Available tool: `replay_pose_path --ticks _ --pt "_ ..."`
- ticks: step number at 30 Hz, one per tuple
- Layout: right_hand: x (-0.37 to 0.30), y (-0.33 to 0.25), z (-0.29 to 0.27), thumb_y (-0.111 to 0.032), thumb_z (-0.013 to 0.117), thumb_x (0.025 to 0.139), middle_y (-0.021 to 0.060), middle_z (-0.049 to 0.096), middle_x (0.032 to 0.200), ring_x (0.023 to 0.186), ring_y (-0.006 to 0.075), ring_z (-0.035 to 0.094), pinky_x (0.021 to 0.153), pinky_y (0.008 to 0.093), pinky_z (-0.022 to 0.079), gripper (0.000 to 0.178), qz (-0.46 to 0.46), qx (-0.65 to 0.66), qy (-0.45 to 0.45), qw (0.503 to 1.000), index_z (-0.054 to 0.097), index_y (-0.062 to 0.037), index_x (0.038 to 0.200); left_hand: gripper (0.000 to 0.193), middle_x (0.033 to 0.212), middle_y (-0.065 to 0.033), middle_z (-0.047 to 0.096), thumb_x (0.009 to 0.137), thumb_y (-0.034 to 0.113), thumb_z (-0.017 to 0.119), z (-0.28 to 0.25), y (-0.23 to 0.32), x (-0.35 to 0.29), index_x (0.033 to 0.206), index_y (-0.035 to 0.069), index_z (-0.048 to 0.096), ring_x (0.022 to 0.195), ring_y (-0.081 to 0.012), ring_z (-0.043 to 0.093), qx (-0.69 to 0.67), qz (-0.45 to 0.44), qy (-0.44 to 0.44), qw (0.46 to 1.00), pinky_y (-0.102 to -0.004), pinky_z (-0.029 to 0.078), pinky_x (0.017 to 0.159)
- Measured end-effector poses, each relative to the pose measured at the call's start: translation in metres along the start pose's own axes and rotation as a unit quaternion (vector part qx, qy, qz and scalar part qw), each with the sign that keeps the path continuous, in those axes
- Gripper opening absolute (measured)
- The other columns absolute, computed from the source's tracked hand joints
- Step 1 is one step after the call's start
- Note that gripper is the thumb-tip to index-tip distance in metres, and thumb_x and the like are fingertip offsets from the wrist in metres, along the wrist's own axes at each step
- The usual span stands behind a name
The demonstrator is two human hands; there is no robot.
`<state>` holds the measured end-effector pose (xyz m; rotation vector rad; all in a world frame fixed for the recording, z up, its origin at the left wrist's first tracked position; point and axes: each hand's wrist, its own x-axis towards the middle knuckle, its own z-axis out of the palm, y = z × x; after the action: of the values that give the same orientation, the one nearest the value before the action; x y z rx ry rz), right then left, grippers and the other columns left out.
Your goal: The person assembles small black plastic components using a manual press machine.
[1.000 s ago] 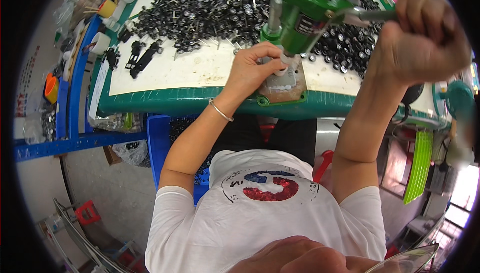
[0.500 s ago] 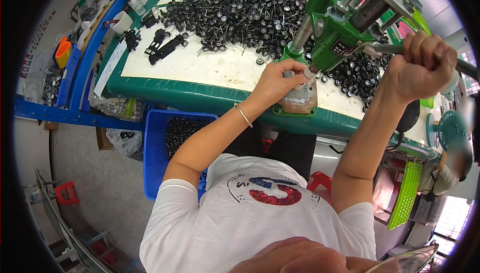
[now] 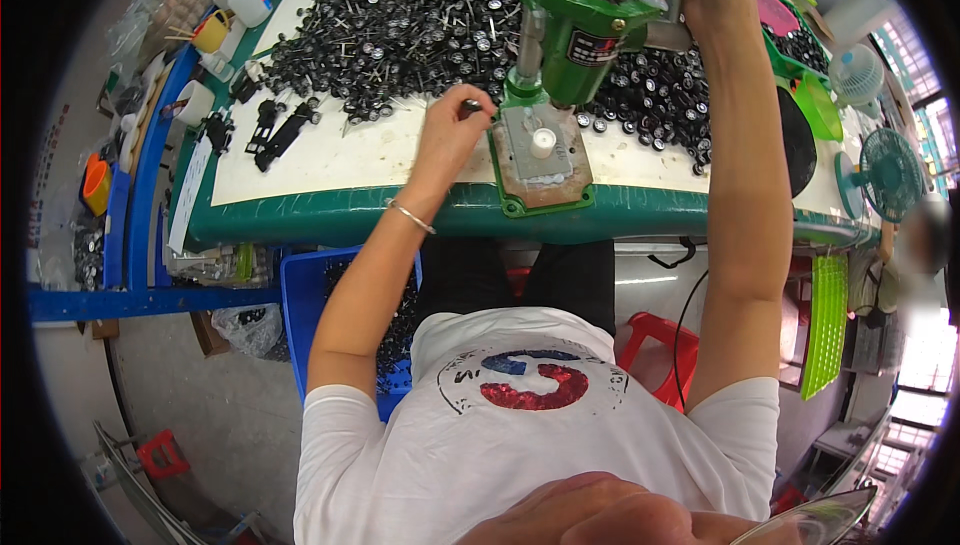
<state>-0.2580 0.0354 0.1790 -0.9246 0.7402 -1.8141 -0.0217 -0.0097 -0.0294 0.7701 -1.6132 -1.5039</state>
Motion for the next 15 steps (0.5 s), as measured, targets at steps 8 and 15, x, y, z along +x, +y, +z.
replay_pose_path --ticks 8,15 --pt "-0.083 0.07 -0.083 -0.013 0.055 0.089 0.0043 0.056 0.067 0.054 0.0132 0.052 0.051 0.0251 0.041 0.013 -0.008 -0.497 0.093 0.863 0.064 -0.0034 0.091 0.032 0.103 -0.0079 0.063 0.071 -0.011 0.053 -0.05 -0.02 0.005 0.094 0.004 0.069 0.088 -0.0294 0.063 0.41 0.162 0.027 0.897 -0.0366 0.05 0.076" --pt "-0.141 0.134 -0.123 -0.009 0.063 0.084 0.0089 0.056 0.095 0.076 0.0252 0.06 0.069 0.035 0.049 0.017 -0.038 -0.734 -0.066 0.674 0.062 -0.003 0.1 0.024 0.089 -0.0087 0.061 0.068 -0.011 0.06 -0.057 -0.024 0.002 0.088 -0.001 0.068 0.072 -0.0241 0.061 0.45 0.199 0.019 0.871 -0.032 0.047 0.062"
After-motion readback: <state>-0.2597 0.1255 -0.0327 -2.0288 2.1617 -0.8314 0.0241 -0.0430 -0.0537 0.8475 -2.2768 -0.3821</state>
